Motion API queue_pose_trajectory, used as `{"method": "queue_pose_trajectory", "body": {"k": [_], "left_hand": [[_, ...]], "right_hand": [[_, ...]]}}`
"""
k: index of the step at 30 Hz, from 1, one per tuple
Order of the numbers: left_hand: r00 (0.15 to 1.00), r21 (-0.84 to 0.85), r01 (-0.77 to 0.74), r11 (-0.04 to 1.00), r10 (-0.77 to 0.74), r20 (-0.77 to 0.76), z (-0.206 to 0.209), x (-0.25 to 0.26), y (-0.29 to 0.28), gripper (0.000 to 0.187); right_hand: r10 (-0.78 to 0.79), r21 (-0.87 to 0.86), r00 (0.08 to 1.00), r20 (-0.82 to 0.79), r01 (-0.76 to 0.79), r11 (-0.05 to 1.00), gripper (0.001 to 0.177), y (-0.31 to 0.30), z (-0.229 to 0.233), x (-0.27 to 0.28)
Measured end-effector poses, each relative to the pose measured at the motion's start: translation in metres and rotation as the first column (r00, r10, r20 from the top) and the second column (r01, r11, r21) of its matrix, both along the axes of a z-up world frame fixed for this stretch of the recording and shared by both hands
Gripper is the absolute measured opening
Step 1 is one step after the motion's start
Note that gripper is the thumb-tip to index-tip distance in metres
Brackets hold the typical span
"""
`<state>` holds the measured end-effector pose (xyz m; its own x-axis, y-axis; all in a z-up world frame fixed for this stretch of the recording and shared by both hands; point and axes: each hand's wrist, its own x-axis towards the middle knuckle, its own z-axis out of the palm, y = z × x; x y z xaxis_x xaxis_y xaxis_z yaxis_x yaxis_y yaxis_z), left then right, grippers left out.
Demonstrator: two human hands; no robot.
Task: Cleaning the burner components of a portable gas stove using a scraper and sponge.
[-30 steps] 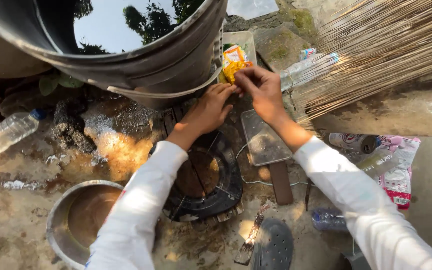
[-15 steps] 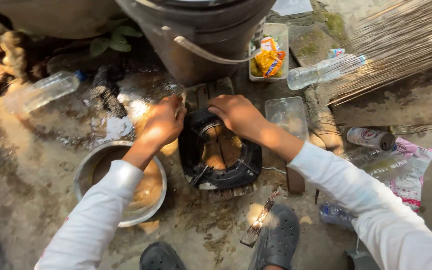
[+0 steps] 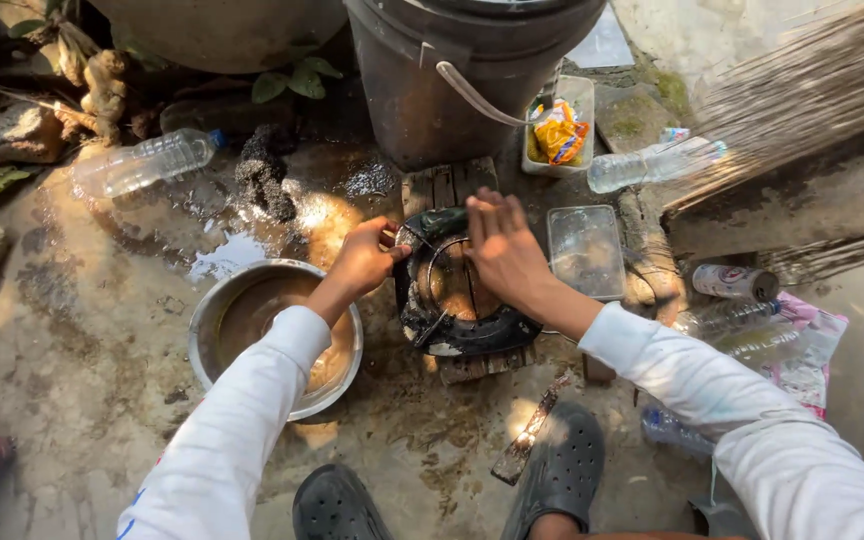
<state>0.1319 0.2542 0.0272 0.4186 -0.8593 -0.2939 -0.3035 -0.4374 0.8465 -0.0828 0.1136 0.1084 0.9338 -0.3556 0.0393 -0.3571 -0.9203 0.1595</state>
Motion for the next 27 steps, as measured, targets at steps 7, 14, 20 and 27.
{"method": "queue_pose_trajectory", "body": {"k": [7, 14, 20, 27], "left_hand": [[0.941, 0.15, -0.044, 0.988, 0.092, -0.325, 0.004, -0.002, 0.002, 0.027], [0.846, 0.244, -0.078, 0.967, 0.194, -0.497, 0.019, -0.006, 0.016, 0.02], [0.787, 0.164, -0.136, 0.977, 0.207, -0.581, 0.017, -0.006, 0.024, 0.02], [0.735, 0.24, -0.212, 0.947, 0.316, -0.6, 0.02, -0.01, 0.024, 0.01]], "right_hand": [[0.031, 0.434, 0.965, 0.26, -0.146, 0.889, 0.029, -0.019, -0.022, -0.019], [0.152, 0.43, 0.887, 0.435, -0.353, 0.831, 0.021, 0.0, 0.004, -0.015], [-0.077, 0.566, 0.981, 0.178, -0.038, 0.824, 0.033, -0.017, -0.005, -0.063], [0.063, 0.231, 0.944, 0.323, -0.143, 0.962, 0.059, 0.014, 0.017, -0.088]]}}
